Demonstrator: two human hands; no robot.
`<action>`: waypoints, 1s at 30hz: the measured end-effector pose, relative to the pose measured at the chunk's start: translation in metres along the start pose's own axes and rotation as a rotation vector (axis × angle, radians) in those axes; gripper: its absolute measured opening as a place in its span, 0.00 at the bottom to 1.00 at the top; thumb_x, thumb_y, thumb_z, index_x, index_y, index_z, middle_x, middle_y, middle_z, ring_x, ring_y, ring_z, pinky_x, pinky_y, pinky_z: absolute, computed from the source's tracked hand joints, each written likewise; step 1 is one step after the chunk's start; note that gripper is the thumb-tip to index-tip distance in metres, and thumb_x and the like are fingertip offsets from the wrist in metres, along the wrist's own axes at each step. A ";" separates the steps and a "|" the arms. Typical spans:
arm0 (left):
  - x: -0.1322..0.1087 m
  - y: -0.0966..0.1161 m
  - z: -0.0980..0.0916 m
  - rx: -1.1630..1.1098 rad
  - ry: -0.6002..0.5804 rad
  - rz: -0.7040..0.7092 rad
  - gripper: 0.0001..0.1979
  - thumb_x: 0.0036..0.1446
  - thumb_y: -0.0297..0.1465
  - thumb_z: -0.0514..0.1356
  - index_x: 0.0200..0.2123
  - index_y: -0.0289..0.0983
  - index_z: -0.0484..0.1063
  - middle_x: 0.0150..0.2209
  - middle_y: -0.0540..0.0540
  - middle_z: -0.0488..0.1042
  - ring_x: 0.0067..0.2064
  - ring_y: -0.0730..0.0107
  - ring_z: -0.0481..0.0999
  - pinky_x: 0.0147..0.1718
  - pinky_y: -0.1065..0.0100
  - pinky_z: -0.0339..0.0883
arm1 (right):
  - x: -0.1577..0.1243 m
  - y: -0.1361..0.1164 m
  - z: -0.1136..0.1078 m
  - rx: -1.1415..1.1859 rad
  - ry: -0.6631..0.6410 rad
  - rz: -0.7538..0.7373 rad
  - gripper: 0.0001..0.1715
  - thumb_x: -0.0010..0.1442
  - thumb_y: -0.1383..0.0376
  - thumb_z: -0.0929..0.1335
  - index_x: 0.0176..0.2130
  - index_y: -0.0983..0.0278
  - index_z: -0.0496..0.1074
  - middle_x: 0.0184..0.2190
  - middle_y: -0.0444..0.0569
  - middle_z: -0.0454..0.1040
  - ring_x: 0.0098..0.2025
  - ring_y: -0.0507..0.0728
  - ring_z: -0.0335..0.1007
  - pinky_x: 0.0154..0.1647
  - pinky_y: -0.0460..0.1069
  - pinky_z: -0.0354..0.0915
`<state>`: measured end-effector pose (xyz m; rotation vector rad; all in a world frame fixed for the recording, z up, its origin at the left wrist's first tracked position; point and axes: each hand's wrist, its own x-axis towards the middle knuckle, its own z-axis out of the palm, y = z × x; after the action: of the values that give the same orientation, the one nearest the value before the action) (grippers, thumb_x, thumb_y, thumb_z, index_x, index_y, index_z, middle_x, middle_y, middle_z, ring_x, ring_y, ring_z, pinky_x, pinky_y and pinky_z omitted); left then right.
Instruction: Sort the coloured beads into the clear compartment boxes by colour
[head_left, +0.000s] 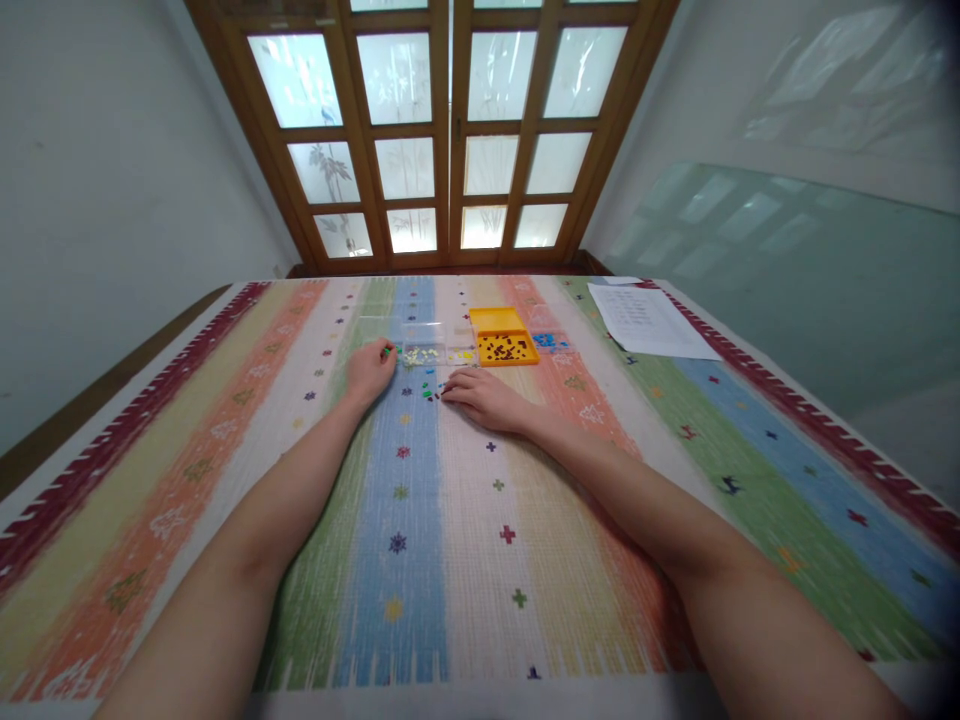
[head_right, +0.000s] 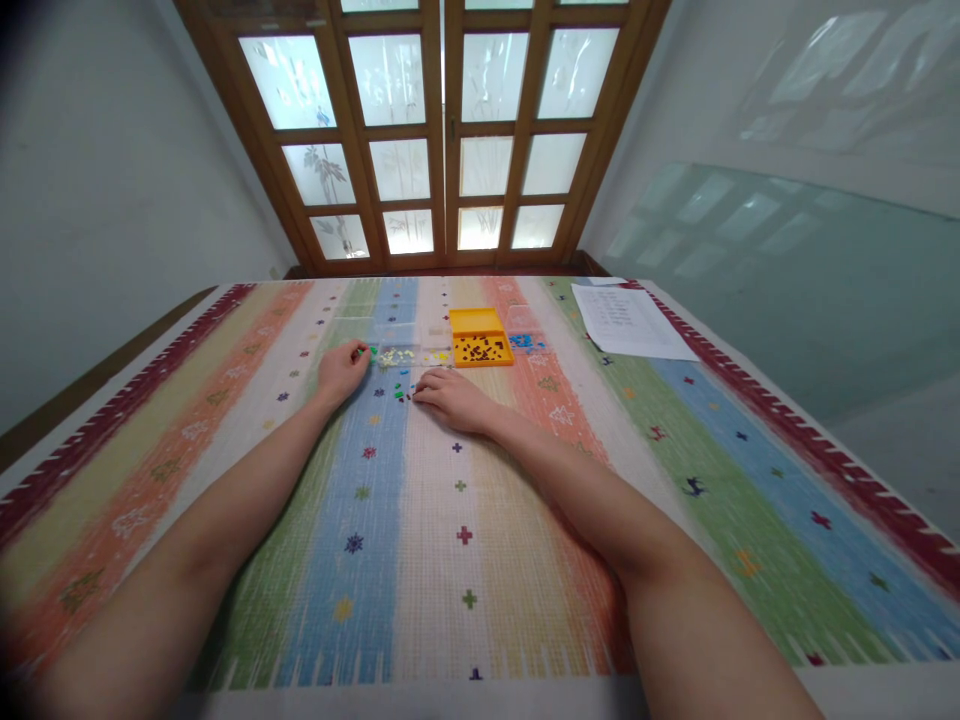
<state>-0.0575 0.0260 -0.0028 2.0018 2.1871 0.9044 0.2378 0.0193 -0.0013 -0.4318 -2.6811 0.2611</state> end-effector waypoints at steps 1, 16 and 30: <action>-0.001 0.002 0.000 0.001 -0.006 0.010 0.14 0.67 0.38 0.56 0.43 0.40 0.80 0.31 0.46 0.76 0.34 0.62 0.72 0.35 0.65 0.57 | 0.000 -0.001 0.000 -0.007 0.007 0.010 0.19 0.75 0.66 0.64 0.58 0.56 0.79 0.53 0.52 0.78 0.59 0.61 0.70 0.63 0.60 0.66; -0.009 0.015 0.005 -0.019 -0.113 0.170 0.15 0.68 0.39 0.55 0.46 0.40 0.80 0.34 0.45 0.79 0.36 0.61 0.74 0.37 0.64 0.60 | 0.000 0.001 0.006 -0.015 0.010 0.001 0.20 0.75 0.66 0.64 0.60 0.56 0.77 0.56 0.51 0.78 0.60 0.61 0.70 0.64 0.60 0.64; -0.010 0.016 0.006 -0.009 -0.171 0.195 0.15 0.68 0.39 0.54 0.45 0.41 0.80 0.35 0.45 0.80 0.38 0.60 0.76 0.39 0.64 0.62 | -0.021 0.044 -0.003 -0.030 0.274 0.272 0.16 0.71 0.66 0.66 0.52 0.58 0.82 0.51 0.54 0.80 0.55 0.64 0.72 0.60 0.62 0.66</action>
<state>-0.0395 0.0191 -0.0042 2.2272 1.9236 0.7266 0.2684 0.0543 -0.0170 -0.7839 -2.3586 0.2219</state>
